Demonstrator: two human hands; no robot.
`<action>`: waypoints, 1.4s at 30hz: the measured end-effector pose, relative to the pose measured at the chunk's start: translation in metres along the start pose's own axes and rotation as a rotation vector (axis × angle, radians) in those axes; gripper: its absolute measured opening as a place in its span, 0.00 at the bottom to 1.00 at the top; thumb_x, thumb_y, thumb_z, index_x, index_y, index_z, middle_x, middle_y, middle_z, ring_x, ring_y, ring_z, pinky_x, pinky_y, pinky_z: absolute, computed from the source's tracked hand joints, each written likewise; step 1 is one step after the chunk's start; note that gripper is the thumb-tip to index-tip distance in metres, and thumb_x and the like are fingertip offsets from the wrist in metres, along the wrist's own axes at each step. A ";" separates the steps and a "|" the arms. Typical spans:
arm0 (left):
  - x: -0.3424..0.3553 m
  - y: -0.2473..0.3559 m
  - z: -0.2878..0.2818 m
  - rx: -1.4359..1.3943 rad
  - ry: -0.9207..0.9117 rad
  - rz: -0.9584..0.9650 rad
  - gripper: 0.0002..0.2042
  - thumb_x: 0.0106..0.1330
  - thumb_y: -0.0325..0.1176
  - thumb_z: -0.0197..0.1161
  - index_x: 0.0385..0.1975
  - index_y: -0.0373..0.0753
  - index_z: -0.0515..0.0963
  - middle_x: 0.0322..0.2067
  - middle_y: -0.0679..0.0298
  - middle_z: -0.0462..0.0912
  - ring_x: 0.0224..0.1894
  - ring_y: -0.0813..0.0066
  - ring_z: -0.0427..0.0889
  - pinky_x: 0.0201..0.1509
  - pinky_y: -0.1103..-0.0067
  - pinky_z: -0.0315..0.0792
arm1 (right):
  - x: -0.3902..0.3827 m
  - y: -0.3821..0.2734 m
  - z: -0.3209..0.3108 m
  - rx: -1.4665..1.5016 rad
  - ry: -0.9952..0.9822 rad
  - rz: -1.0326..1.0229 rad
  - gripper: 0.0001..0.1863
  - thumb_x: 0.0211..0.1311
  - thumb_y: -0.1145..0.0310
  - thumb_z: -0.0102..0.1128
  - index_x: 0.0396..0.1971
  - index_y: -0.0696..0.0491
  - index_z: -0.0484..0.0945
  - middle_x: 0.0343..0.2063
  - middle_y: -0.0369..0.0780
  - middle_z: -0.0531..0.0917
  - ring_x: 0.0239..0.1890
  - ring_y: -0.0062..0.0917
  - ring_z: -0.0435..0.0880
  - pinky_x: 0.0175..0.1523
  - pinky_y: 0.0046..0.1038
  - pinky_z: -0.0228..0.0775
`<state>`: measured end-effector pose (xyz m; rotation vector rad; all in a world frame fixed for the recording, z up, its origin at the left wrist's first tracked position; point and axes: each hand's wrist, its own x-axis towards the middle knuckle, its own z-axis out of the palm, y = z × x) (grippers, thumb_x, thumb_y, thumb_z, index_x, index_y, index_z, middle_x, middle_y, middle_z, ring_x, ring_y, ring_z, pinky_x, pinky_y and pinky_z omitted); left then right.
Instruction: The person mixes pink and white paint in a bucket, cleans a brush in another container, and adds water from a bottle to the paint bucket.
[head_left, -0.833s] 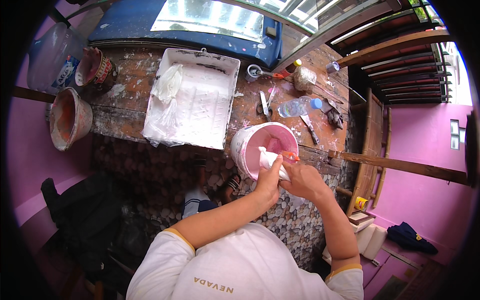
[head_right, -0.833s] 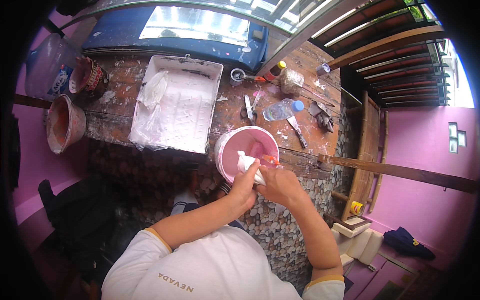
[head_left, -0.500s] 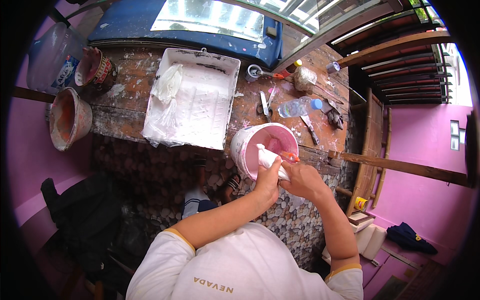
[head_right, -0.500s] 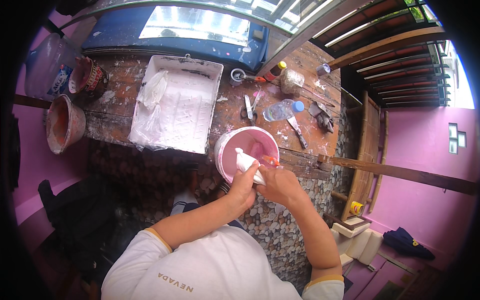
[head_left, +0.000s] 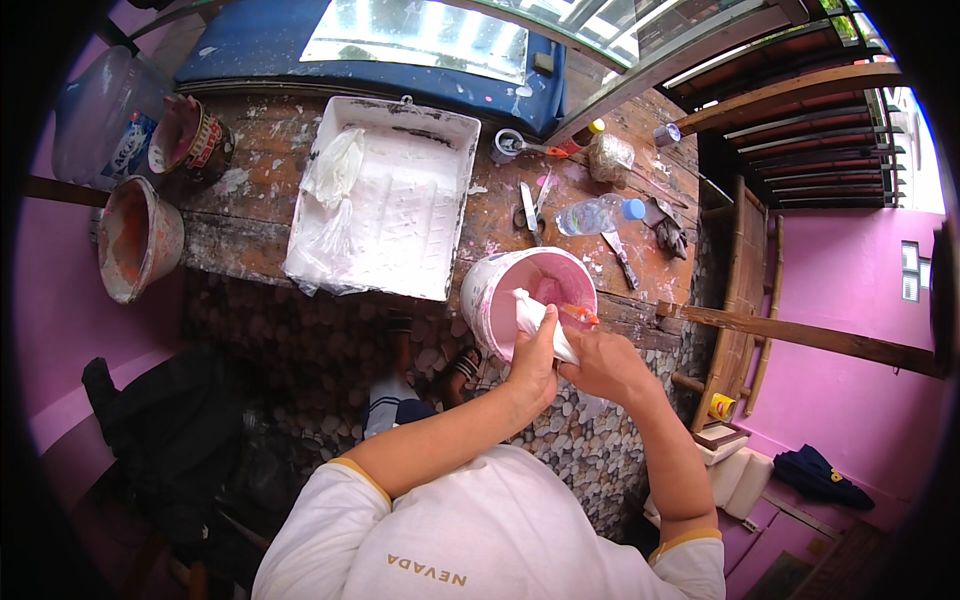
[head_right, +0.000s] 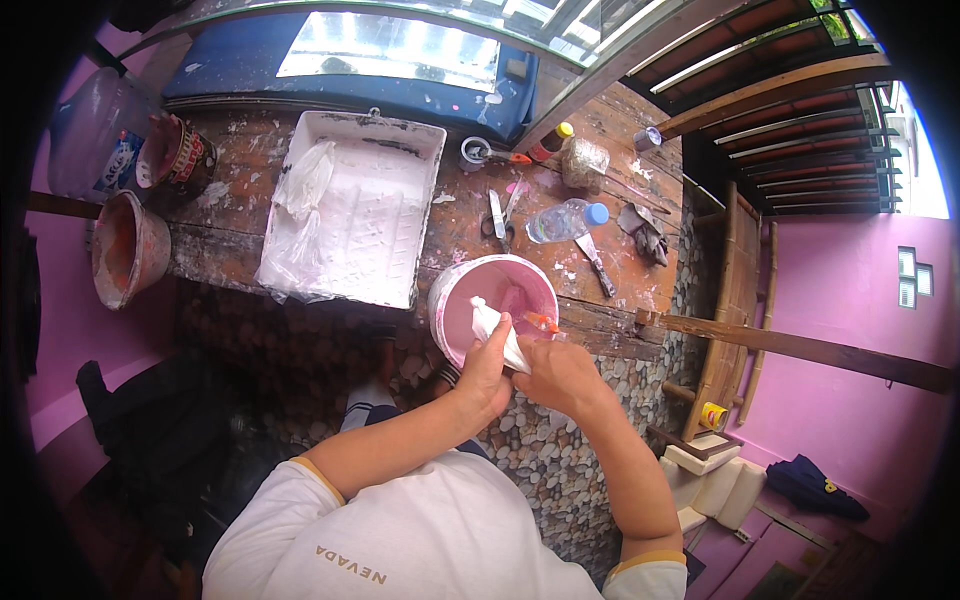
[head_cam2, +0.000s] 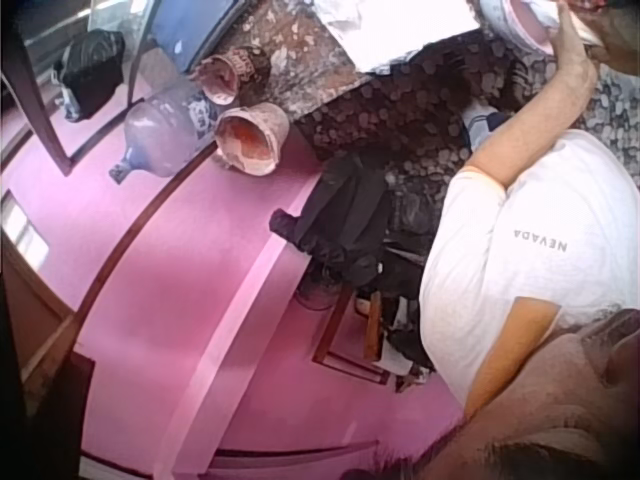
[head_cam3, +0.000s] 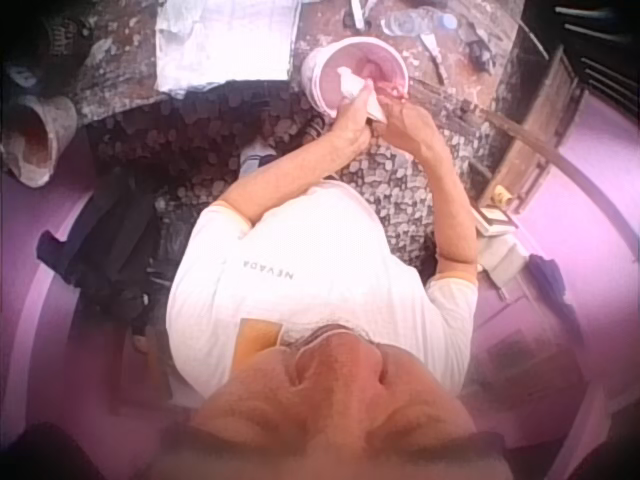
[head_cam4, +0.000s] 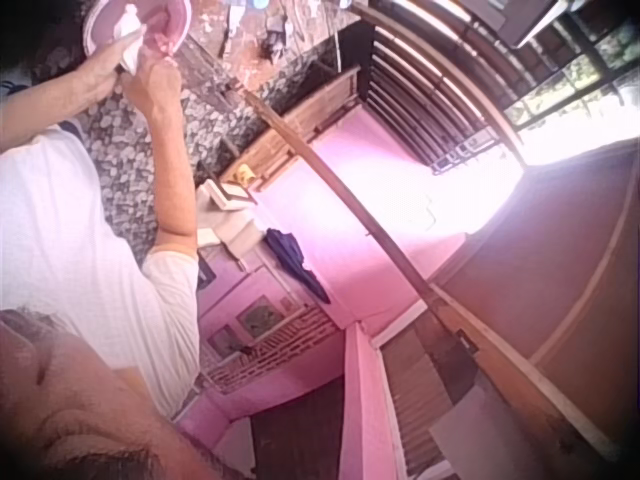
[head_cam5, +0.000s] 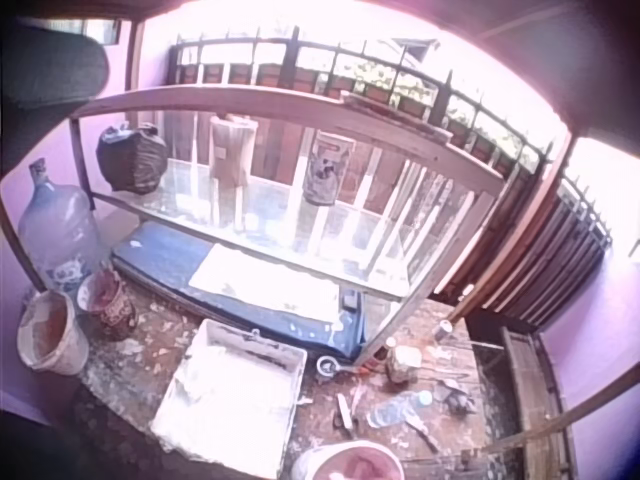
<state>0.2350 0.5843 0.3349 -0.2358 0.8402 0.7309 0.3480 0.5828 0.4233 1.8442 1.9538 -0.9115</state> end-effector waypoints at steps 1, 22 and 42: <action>0.001 -0.001 -0.001 0.000 0.000 0.001 0.18 0.78 0.41 0.61 0.58 0.39 0.70 0.47 0.63 0.80 0.49 0.71 0.82 0.55 0.70 0.77 | 0.000 0.000 0.000 0.000 0.000 0.000 0.23 0.58 0.57 0.66 0.48 0.57 0.78 0.33 0.54 0.87 0.38 0.52 0.86 0.45 0.50 0.78; -0.008 0.002 -0.005 0.014 -0.117 0.005 0.14 0.79 0.41 0.58 0.54 0.39 0.73 0.47 0.59 0.84 0.51 0.70 0.82 0.61 0.70 0.74 | -0.024 0.005 0.003 0.106 0.031 0.079 0.36 0.59 0.57 0.65 0.67 0.54 0.71 0.46 0.50 0.87 0.47 0.47 0.86 0.52 0.45 0.78; -0.015 0.001 -0.007 0.101 -0.095 0.014 0.14 0.82 0.42 0.51 0.58 0.41 0.71 0.50 0.58 0.84 0.53 0.69 0.82 0.62 0.69 0.74 | -0.031 -0.001 0.007 0.168 0.096 0.107 0.30 0.56 0.62 0.66 0.60 0.51 0.77 0.43 0.52 0.87 0.45 0.49 0.86 0.50 0.46 0.78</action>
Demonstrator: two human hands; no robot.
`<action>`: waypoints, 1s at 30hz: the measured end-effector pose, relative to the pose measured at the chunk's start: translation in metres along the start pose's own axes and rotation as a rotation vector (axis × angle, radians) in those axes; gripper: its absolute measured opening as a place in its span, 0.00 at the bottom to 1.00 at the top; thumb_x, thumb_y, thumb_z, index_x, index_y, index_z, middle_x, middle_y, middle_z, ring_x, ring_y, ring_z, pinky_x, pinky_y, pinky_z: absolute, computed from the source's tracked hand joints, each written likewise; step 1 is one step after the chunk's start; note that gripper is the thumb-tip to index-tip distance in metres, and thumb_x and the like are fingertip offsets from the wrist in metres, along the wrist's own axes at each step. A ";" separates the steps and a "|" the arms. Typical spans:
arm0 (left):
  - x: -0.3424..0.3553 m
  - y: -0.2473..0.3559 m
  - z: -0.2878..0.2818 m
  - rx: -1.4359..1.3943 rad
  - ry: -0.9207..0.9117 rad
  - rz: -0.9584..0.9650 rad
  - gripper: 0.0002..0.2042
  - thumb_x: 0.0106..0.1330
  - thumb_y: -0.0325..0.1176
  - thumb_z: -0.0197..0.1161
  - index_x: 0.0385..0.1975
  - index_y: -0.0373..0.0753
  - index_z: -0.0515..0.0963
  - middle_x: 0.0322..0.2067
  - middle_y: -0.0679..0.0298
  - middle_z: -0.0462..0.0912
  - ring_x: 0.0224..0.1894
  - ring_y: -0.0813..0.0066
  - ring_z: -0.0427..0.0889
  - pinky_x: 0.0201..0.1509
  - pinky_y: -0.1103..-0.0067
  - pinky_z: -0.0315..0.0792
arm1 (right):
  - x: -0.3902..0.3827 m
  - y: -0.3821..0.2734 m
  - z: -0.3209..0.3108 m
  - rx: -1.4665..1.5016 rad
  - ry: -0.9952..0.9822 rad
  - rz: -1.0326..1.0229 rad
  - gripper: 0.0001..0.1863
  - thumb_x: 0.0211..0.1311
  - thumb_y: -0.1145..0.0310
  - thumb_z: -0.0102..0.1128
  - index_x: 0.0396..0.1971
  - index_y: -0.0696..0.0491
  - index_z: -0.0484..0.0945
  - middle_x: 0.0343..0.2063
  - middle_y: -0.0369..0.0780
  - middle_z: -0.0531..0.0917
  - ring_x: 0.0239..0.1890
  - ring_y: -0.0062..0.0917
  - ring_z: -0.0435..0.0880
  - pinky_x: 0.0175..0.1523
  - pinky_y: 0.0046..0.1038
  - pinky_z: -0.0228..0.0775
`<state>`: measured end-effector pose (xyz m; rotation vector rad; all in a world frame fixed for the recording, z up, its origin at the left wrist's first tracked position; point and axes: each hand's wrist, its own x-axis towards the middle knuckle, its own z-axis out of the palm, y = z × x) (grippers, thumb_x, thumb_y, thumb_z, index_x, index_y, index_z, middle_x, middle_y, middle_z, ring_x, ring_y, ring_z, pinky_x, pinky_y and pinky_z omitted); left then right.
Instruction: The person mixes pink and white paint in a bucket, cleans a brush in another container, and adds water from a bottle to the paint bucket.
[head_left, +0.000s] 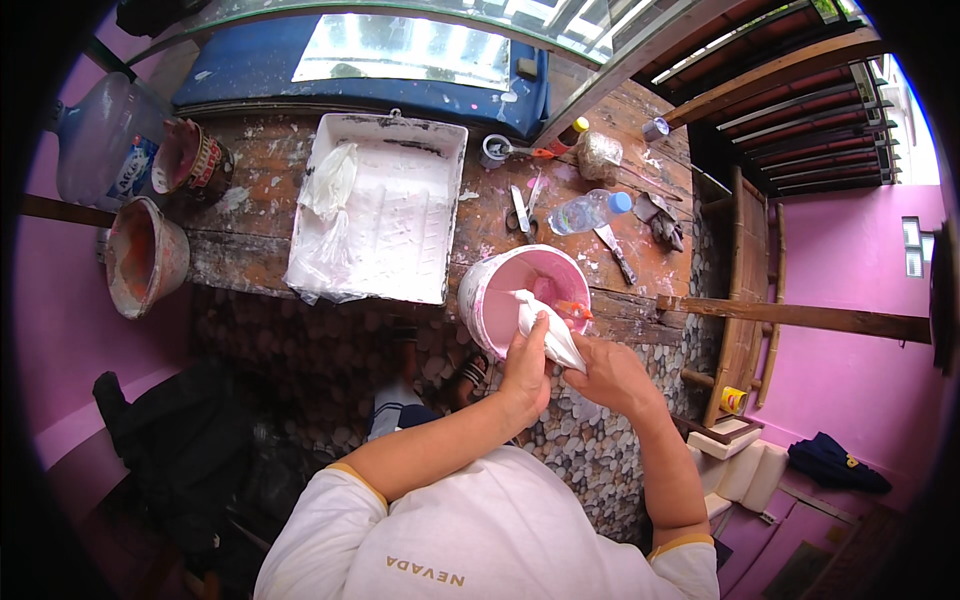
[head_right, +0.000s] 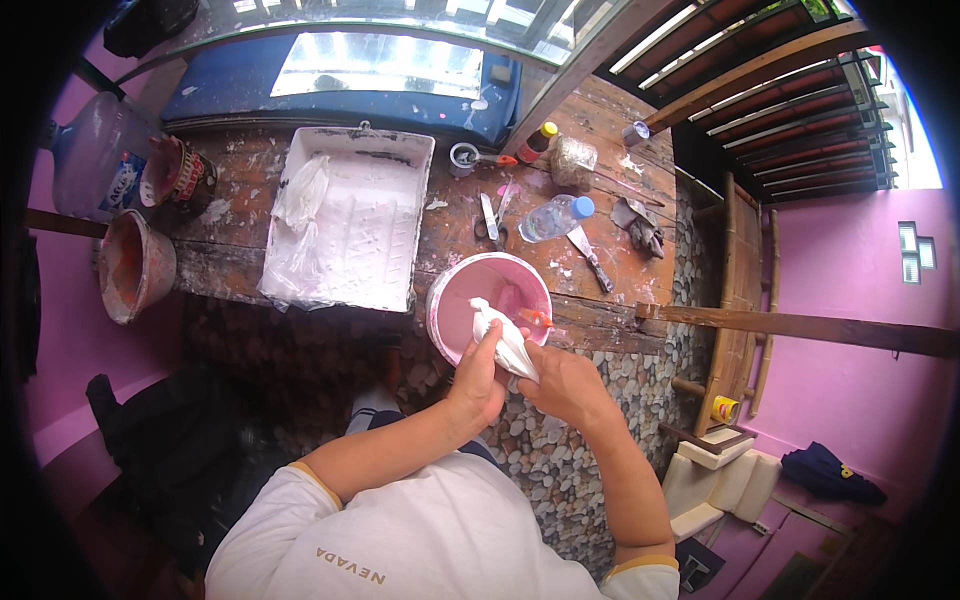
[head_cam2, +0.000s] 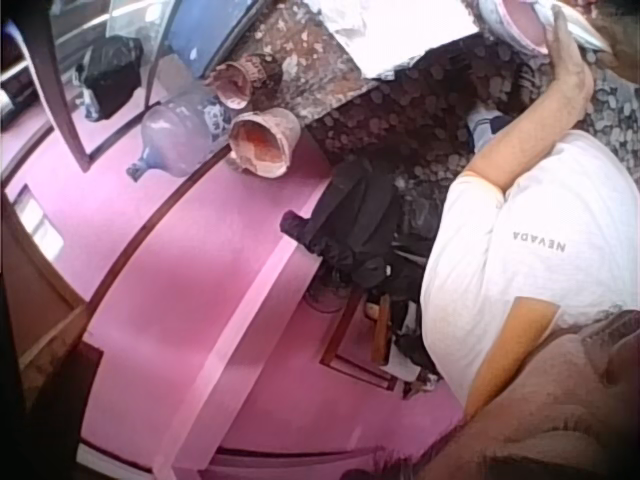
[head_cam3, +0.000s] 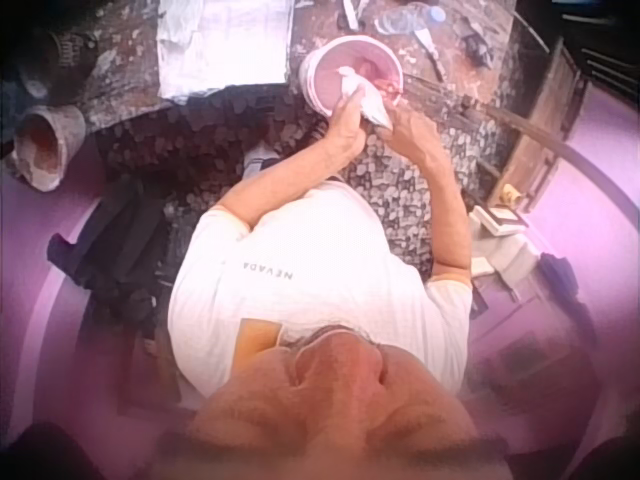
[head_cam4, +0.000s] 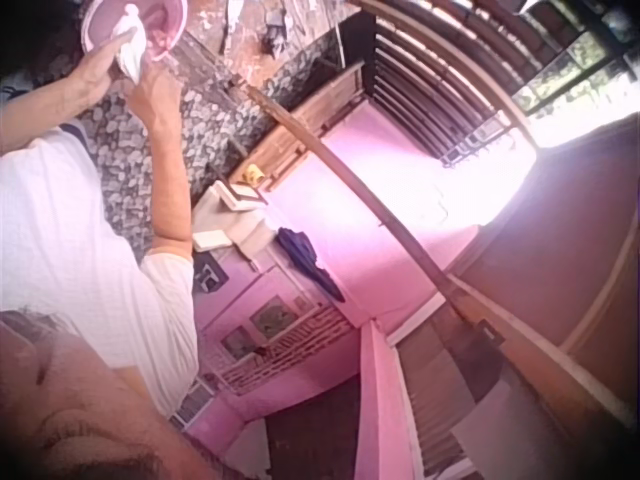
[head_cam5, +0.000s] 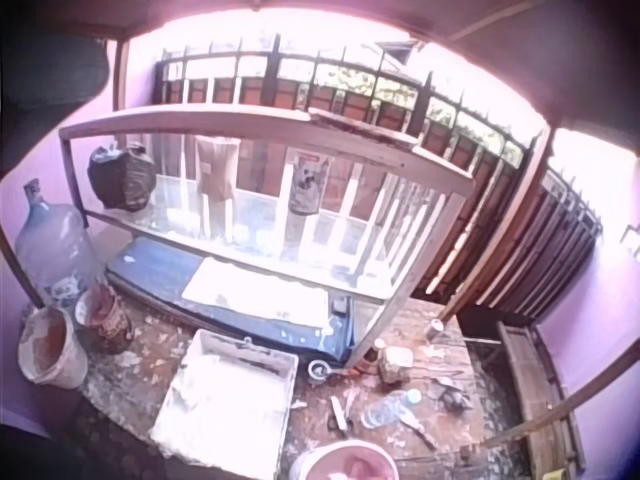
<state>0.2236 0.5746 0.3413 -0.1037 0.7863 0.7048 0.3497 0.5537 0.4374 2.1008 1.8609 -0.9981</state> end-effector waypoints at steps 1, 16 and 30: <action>-0.001 0.000 0.001 0.002 -0.001 0.000 0.14 0.82 0.42 0.51 0.58 0.41 0.71 0.50 0.58 0.84 0.53 0.69 0.82 0.62 0.69 0.74 | 0.000 0.000 0.000 0.001 0.002 0.000 0.30 0.56 0.62 0.66 0.60 0.51 0.77 0.43 0.52 0.87 0.45 0.49 0.86 0.50 0.46 0.78; -0.005 -0.003 -0.001 0.077 0.038 -0.004 0.17 0.83 0.44 0.49 0.62 0.41 0.68 0.52 0.57 0.84 0.54 0.69 0.82 0.62 0.69 0.74 | -0.007 -0.001 0.006 0.027 0.004 0.010 0.32 0.56 0.62 0.66 0.63 0.52 0.75 0.44 0.52 0.86 0.46 0.49 0.86 0.51 0.45 0.78; -0.002 -0.007 0.000 0.022 0.125 0.014 0.14 0.85 0.42 0.43 0.58 0.41 0.69 0.48 0.58 0.83 0.51 0.69 0.82 0.61 0.69 0.74 | -0.006 -0.001 0.013 0.030 0.024 0.003 0.32 0.55 0.62 0.66 0.63 0.51 0.75 0.43 0.51 0.86 0.45 0.50 0.85 0.51 0.46 0.78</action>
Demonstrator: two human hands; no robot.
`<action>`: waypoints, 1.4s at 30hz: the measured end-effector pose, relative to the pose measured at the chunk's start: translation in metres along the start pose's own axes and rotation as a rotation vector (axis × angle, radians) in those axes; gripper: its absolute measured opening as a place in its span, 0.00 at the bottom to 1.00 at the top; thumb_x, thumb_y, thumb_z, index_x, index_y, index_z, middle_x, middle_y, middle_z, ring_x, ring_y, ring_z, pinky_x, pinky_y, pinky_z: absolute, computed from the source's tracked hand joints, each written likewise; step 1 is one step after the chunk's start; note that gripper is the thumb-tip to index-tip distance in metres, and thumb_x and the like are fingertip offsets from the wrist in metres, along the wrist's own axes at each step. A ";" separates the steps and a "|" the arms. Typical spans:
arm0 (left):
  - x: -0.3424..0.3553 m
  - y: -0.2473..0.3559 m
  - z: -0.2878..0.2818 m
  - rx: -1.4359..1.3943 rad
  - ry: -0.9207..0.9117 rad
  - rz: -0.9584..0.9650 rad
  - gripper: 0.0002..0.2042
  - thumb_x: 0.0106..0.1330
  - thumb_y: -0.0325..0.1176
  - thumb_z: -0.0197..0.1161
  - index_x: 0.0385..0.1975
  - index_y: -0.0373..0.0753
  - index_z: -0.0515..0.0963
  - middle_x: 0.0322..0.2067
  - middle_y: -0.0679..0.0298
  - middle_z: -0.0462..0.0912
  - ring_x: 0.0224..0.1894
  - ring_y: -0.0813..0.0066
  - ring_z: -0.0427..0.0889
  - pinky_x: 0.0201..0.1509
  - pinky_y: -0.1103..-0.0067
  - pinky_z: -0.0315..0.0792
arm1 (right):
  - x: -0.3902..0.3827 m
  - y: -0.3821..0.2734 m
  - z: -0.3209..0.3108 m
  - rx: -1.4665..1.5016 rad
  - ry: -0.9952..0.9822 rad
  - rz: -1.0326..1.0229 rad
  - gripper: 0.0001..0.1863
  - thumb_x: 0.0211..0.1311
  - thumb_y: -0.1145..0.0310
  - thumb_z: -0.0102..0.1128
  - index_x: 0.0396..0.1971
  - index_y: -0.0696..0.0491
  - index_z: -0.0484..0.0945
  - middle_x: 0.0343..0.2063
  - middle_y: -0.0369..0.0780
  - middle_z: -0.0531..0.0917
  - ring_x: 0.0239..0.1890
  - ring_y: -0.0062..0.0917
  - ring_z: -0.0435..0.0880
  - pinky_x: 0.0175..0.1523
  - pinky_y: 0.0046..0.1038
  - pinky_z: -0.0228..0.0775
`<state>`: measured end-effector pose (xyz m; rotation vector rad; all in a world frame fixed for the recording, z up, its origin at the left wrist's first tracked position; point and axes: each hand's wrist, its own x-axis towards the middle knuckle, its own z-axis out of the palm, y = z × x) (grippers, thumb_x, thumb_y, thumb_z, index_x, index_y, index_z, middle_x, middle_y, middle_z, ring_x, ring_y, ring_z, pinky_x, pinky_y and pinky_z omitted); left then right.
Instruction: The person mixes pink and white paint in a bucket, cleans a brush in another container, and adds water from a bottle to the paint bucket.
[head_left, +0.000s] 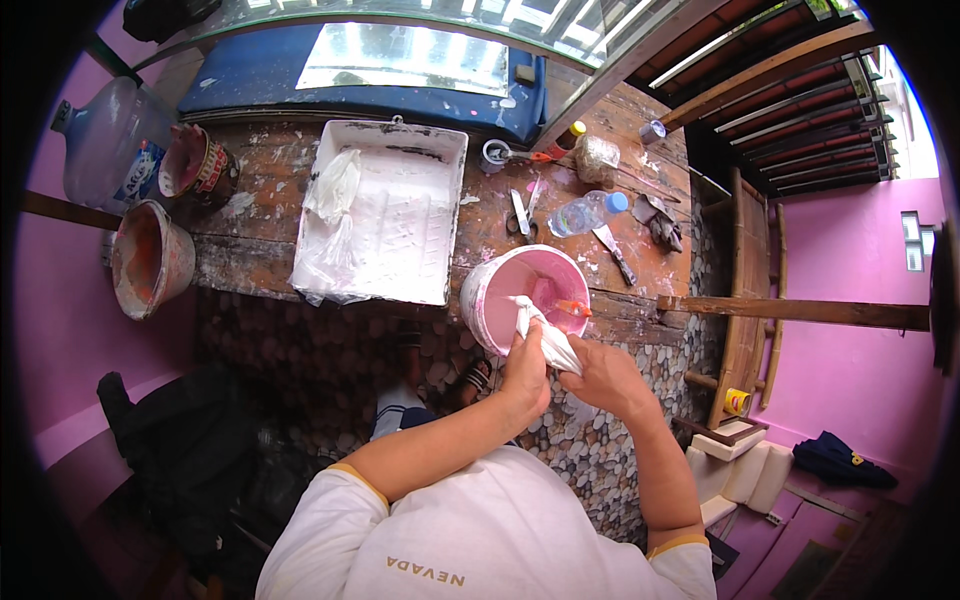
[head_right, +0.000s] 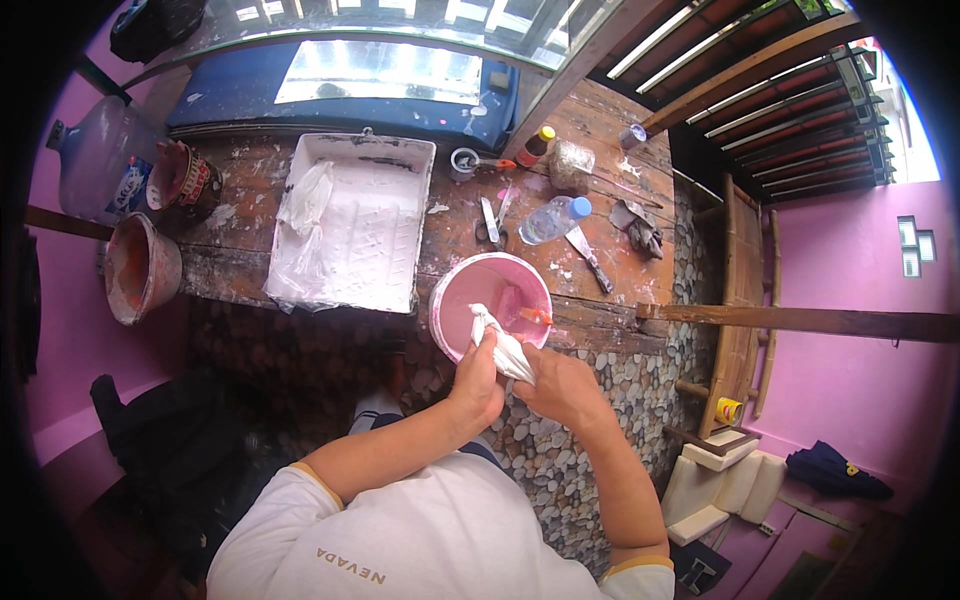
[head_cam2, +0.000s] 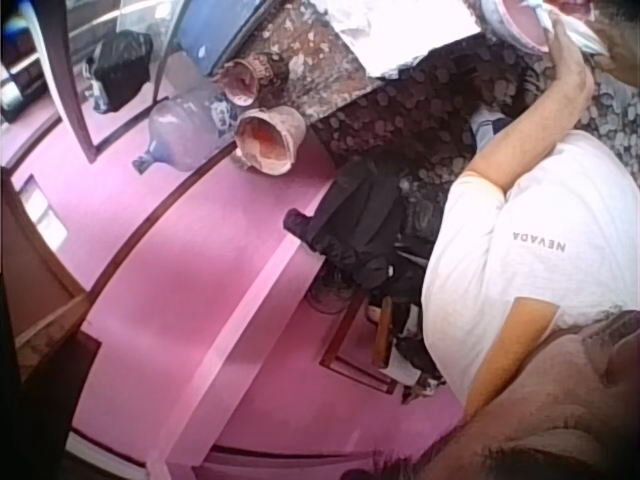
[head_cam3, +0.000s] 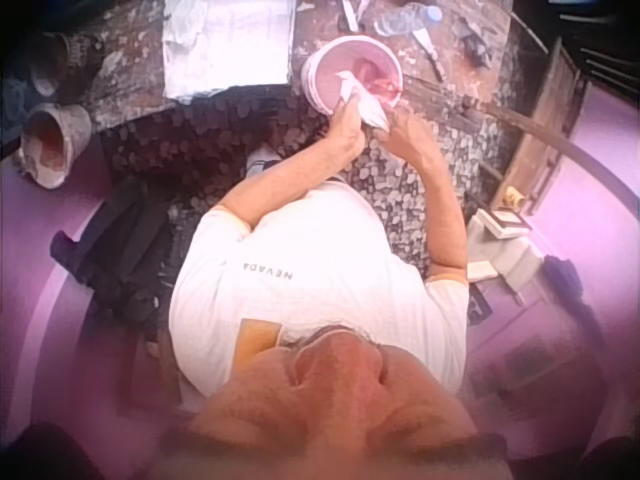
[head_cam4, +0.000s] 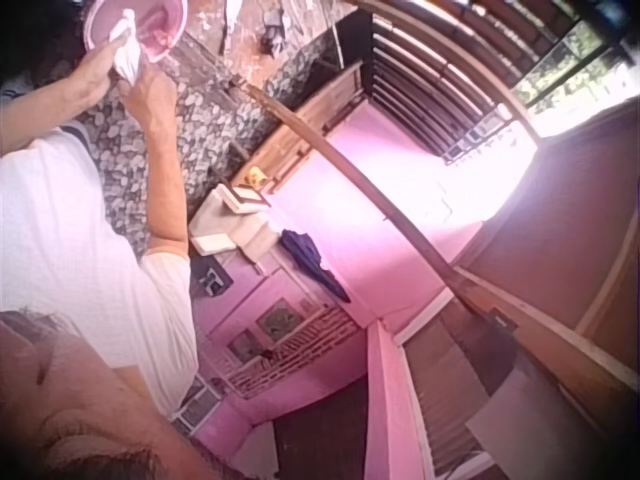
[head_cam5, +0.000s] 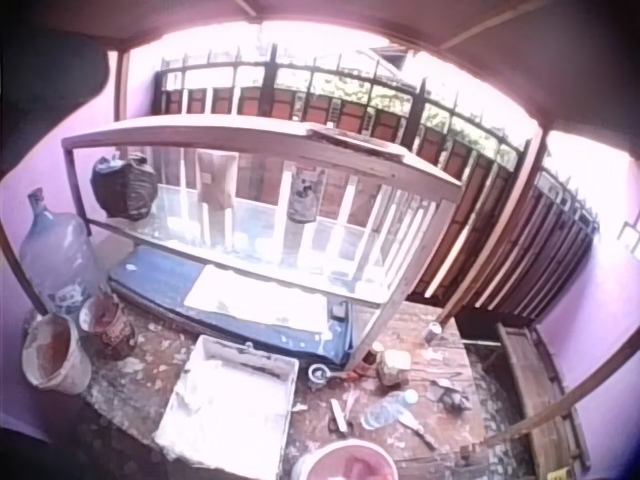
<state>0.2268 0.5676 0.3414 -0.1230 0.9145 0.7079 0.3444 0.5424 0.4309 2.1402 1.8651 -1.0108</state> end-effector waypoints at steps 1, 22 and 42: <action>0.000 0.000 0.001 -0.001 0.000 0.000 0.14 0.85 0.42 0.43 0.58 0.41 0.69 0.48 0.58 0.83 0.51 0.69 0.82 0.61 0.69 0.74 | 0.000 -0.001 -0.001 0.000 0.000 -0.001 0.32 0.55 0.62 0.66 0.63 0.51 0.75 0.43 0.51 0.86 0.45 0.50 0.85 0.51 0.46 0.78; -0.003 0.007 0.004 -0.052 0.004 -0.041 0.16 0.85 0.40 0.40 0.56 0.37 0.70 0.50 0.54 0.83 0.53 0.65 0.81 0.64 0.65 0.72 | 0.002 -0.002 -0.002 0.021 0.021 0.008 0.32 0.55 0.61 0.65 0.62 0.52 0.75 0.42 0.52 0.87 0.45 0.51 0.85 0.50 0.46 0.77; 0.000 0.012 -0.004 -0.254 -0.062 -0.031 0.20 0.80 0.45 0.42 0.56 0.36 0.71 0.47 0.55 0.82 0.52 0.62 0.82 0.65 0.65 0.72 | 0.002 0.004 -0.001 0.186 0.004 0.016 0.29 0.57 0.60 0.64 0.60 0.51 0.77 0.38 0.55 0.86 0.42 0.53 0.85 0.48 0.46 0.76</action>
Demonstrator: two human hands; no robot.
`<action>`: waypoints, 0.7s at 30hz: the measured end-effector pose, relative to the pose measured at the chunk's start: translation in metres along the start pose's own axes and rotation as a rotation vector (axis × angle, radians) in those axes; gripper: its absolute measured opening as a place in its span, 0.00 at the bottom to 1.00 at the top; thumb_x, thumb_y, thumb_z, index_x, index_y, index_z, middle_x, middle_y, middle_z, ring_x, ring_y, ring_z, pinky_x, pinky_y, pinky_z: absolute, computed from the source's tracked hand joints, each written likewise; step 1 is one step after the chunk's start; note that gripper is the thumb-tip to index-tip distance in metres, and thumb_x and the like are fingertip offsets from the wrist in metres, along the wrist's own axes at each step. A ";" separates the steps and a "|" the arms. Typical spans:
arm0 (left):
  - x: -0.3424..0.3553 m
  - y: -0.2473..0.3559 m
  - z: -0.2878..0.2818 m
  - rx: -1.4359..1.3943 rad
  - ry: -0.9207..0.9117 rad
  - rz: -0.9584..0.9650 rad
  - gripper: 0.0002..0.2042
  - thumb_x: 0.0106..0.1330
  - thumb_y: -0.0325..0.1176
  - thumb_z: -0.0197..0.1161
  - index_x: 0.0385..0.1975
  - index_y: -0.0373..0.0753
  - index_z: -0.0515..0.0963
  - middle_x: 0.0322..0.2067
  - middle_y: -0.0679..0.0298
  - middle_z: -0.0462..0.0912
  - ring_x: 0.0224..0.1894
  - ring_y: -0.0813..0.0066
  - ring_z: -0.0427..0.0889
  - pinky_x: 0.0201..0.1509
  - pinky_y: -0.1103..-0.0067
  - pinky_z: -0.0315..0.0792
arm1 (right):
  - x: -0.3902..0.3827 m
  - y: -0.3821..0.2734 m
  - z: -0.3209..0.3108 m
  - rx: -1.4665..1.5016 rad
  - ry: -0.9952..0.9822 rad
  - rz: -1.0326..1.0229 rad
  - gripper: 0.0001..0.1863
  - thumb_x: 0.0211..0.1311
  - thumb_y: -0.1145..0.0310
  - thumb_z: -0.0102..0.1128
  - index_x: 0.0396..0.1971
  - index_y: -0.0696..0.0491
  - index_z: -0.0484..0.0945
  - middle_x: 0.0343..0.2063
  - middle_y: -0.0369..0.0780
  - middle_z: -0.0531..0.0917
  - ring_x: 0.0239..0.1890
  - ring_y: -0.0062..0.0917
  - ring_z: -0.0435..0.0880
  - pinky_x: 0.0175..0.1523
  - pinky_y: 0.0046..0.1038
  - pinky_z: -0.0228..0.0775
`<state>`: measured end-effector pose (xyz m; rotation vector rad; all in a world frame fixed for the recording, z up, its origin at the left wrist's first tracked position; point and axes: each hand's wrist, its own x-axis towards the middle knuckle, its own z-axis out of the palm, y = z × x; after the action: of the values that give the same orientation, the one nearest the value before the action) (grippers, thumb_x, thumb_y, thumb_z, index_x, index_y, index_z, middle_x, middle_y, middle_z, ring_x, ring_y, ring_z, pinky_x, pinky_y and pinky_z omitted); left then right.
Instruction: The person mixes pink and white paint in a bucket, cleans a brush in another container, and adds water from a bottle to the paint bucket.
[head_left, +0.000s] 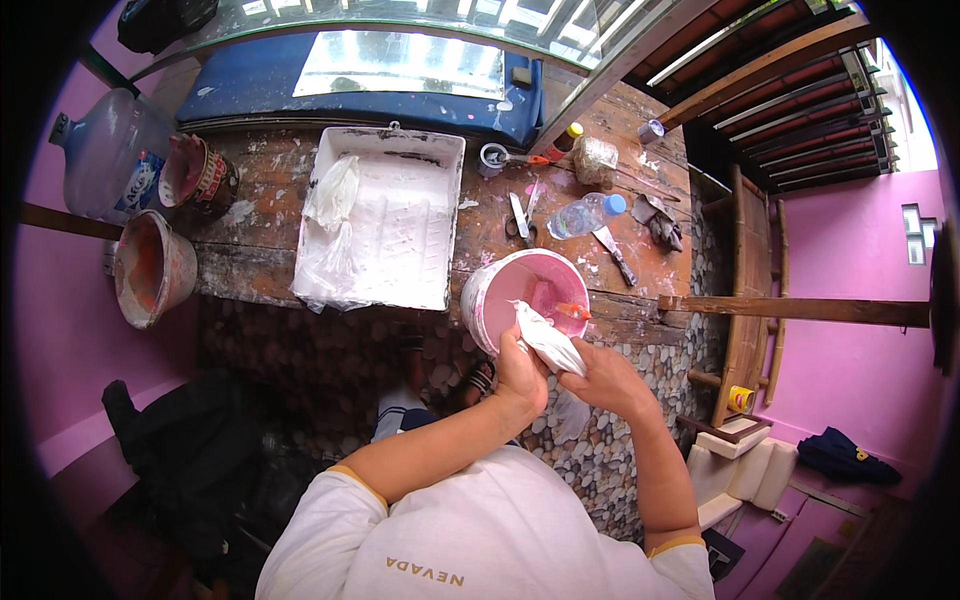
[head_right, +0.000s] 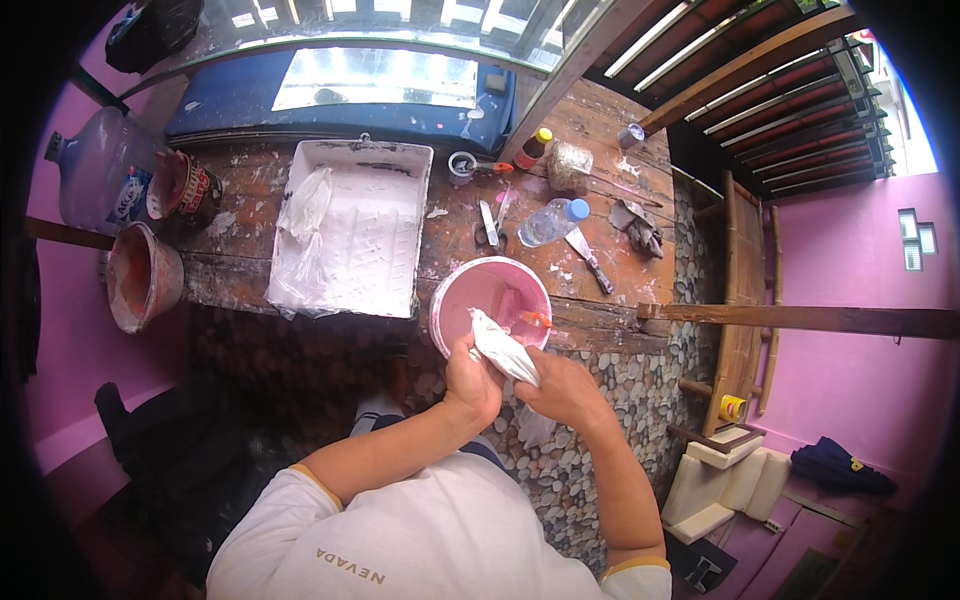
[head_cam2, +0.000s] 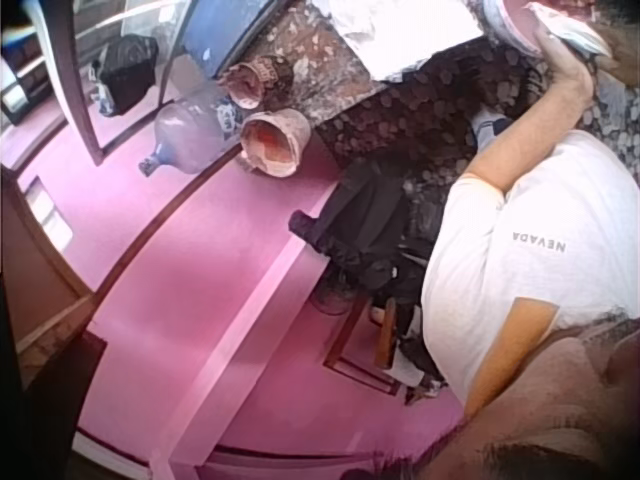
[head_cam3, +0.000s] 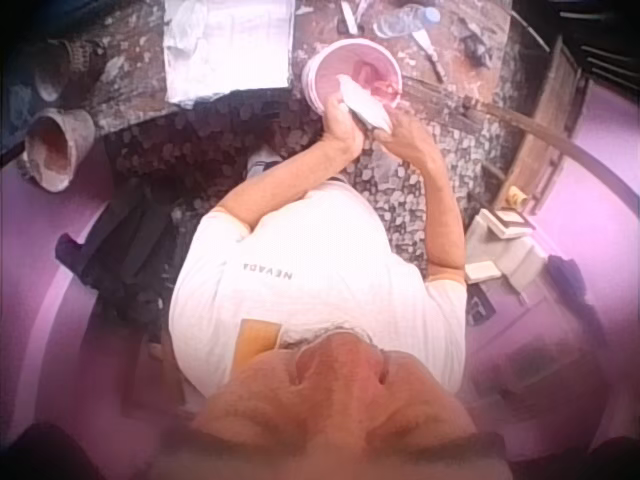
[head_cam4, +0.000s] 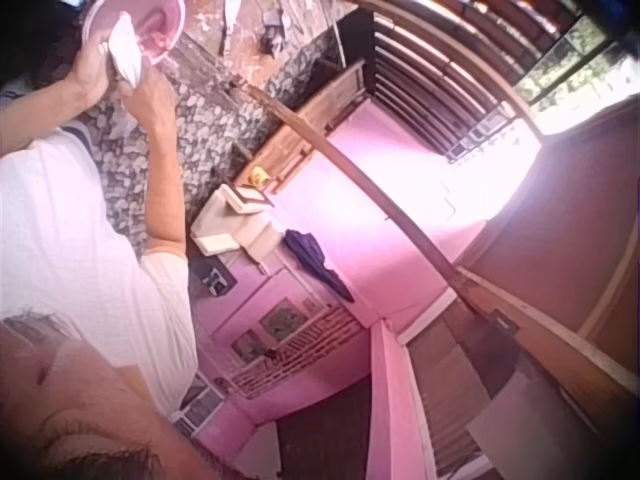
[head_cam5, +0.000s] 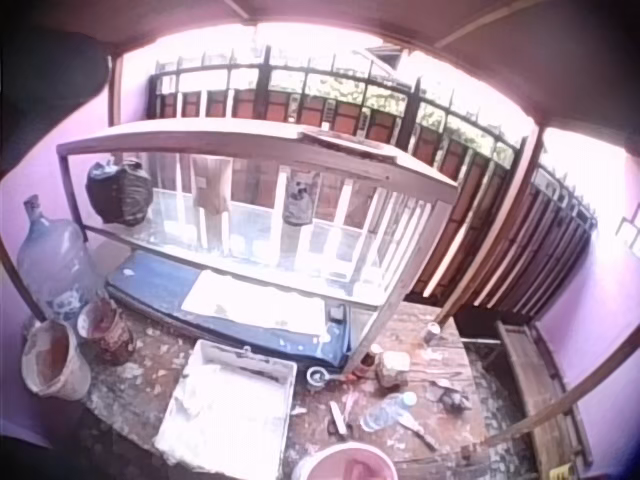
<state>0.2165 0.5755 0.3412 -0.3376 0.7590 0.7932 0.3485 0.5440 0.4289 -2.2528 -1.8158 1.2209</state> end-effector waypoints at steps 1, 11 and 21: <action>-0.002 0.000 0.002 0.000 0.000 0.000 0.20 0.80 0.45 0.42 0.56 0.36 0.71 0.47 0.55 0.82 0.52 0.62 0.82 0.65 0.65 0.72 | 0.000 0.001 0.000 0.000 0.000 0.000 0.29 0.57 0.60 0.64 0.60 0.51 0.77 0.38 0.55 0.86 0.42 0.53 0.85 0.48 0.46 0.76; -0.003 -0.001 0.000 0.096 0.013 -0.011 0.20 0.84 0.45 0.46 0.65 0.37 0.66 0.56 0.55 0.79 0.59 0.64 0.79 0.69 0.66 0.70 | -0.002 0.009 0.003 0.046 -0.043 0.068 0.27 0.59 0.59 0.65 0.59 0.52 0.77 0.38 0.55 0.86 0.42 0.53 0.85 0.48 0.44 0.76; -0.007 0.006 0.001 0.118 -0.062 -0.004 0.16 0.83 0.39 0.49 0.64 0.39 0.67 0.57 0.57 0.79 0.59 0.67 0.78 0.69 0.68 0.72 | -0.003 0.006 -0.002 0.115 -0.062 0.091 0.27 0.61 0.59 0.65 0.59 0.54 0.77 0.40 0.54 0.87 0.42 0.52 0.86 0.49 0.42 0.77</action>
<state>0.2093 0.5769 0.3472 -0.2073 0.7434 0.7483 0.3543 0.5401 0.4295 -2.2826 -1.6320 1.3856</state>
